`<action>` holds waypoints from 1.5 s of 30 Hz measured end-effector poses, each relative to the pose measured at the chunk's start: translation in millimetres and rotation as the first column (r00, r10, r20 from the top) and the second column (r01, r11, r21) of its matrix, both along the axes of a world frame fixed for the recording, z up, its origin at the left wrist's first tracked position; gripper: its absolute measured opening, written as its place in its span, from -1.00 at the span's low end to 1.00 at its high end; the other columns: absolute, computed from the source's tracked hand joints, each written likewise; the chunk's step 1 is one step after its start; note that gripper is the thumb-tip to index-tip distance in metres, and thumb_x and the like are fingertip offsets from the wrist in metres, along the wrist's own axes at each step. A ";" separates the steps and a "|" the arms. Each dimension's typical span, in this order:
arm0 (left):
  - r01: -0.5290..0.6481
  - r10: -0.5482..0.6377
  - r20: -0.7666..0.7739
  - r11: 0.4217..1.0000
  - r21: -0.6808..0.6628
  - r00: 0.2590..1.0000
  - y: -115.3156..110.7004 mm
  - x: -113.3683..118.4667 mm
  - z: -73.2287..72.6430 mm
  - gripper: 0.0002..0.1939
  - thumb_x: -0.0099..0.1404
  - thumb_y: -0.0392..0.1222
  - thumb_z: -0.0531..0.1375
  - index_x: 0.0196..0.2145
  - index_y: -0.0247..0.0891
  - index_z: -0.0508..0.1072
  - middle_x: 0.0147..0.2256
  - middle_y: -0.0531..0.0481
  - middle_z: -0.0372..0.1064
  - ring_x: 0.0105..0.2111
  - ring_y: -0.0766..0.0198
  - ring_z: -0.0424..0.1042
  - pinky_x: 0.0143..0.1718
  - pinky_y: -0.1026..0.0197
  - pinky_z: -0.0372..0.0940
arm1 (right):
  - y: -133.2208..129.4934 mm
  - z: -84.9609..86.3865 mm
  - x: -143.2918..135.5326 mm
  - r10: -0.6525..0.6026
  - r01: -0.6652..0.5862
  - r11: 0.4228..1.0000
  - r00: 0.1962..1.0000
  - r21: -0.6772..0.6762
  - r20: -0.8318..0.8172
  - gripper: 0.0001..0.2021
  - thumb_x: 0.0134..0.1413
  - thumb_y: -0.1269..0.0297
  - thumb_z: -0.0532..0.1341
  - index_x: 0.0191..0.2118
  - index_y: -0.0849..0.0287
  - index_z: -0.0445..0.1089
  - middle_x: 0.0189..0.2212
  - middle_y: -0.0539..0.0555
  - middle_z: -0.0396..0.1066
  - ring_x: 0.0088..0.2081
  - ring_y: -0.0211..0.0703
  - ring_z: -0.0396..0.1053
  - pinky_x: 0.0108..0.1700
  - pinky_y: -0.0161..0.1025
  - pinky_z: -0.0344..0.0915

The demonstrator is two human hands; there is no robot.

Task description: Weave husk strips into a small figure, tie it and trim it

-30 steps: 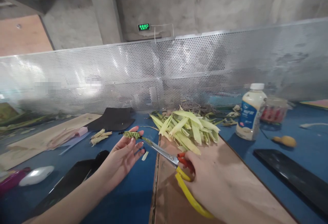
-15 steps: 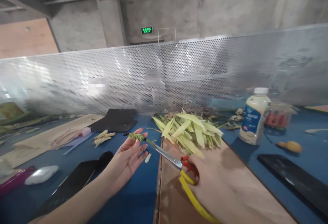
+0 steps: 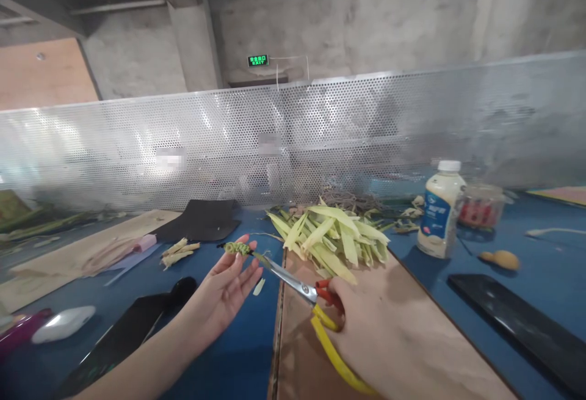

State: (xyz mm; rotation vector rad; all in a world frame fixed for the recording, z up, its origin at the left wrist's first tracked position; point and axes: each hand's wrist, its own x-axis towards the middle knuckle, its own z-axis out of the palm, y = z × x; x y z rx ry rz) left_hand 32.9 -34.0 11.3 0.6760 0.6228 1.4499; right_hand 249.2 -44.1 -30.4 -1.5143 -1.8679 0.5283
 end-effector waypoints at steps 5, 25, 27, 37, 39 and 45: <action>0.012 -0.012 0.006 1.000 -0.013 1.000 -1.4 0.5 -0.5 -0.63 0.21 -0.45 0.11 -0.05 -0.16 0.35 -0.15 0.00 0.43 -0.33 0.35 0.48 -0.19 0.26 0.40 | -2.1 2.4 -1.0 0.036 -0.037 0.999 0.998 -0.015 -0.051 -0.77 -0.22 0.41 0.15 -0.31 0.14 0.31 -0.23 0.08 0.41 -0.21 -0.11 0.37 -0.19 -0.28 0.25; 0.051 -0.049 0.016 0.995 -0.083 0.999 -3.0 5.0 -0.8 -0.68 0.21 -0.47 0.10 -0.10 -0.22 0.36 -0.18 0.00 0.45 -0.31 0.31 0.49 -0.17 0.25 0.40 | -4.0 6.2 -5.6 -0.019 0.019 1.000 0.999 0.004 -0.035 -0.86 -0.16 0.33 0.14 -0.36 0.15 0.32 -0.40 0.05 0.40 -0.35 -0.15 0.35 -0.31 -0.29 0.24; 0.058 -0.058 0.004 0.996 -0.071 0.998 -3.3 5.4 -1.2 -0.69 0.20 -0.46 0.11 -0.12 -0.22 0.37 -0.19 0.00 0.46 -0.32 0.32 0.49 -0.17 0.25 0.39 | -3.9 6.3 -5.4 -0.025 0.026 1.000 0.999 0.016 -0.021 -0.87 -0.18 0.35 0.14 -0.38 0.15 0.31 -0.41 0.05 0.39 -0.36 -0.16 0.34 -0.31 -0.29 0.23; 0.083 -0.076 -0.069 0.992 0.095 0.995 -4.3 3.2 -8.9 -0.75 0.15 -0.34 0.21 -0.17 -0.23 0.42 -0.18 -0.01 0.46 -0.31 0.27 0.48 -0.11 0.16 0.35 | -9.8 16.4 -4.2 -0.014 0.015 1.000 0.998 -0.009 0.065 -0.87 -0.20 0.35 0.14 -0.40 0.17 0.26 -0.45 0.04 0.35 -0.41 -0.19 0.28 -0.37 -0.32 0.15; 0.070 -0.064 -0.065 0.993 0.095 0.996 -3.9 2.6 -8.7 -0.74 0.14 -0.34 0.22 -0.17 -0.23 0.42 -0.18 -0.01 0.46 -0.32 0.28 0.49 -0.12 0.17 0.35 | -7.5 12.3 -3.4 0.007 -0.005 1.000 0.996 -0.026 0.089 -0.87 -0.19 0.33 0.13 -0.40 0.18 0.24 -0.46 0.04 0.33 -0.42 -0.20 0.26 -0.39 -0.32 0.14; 0.002 0.000 -0.043 0.999 0.049 0.999 -1.2 1.6 -4.3 -0.69 0.13 -0.35 0.24 -0.13 -0.22 0.39 -0.18 -0.02 0.46 -0.32 0.30 0.49 -0.17 0.23 0.38 | -0.9 0.2 -0.9 0.034 -0.044 0.997 0.989 0.070 0.141 -0.95 -0.10 0.31 0.08 -0.44 0.15 0.19 -0.49 0.00 0.31 -0.43 -0.22 0.23 -0.39 -0.31 0.10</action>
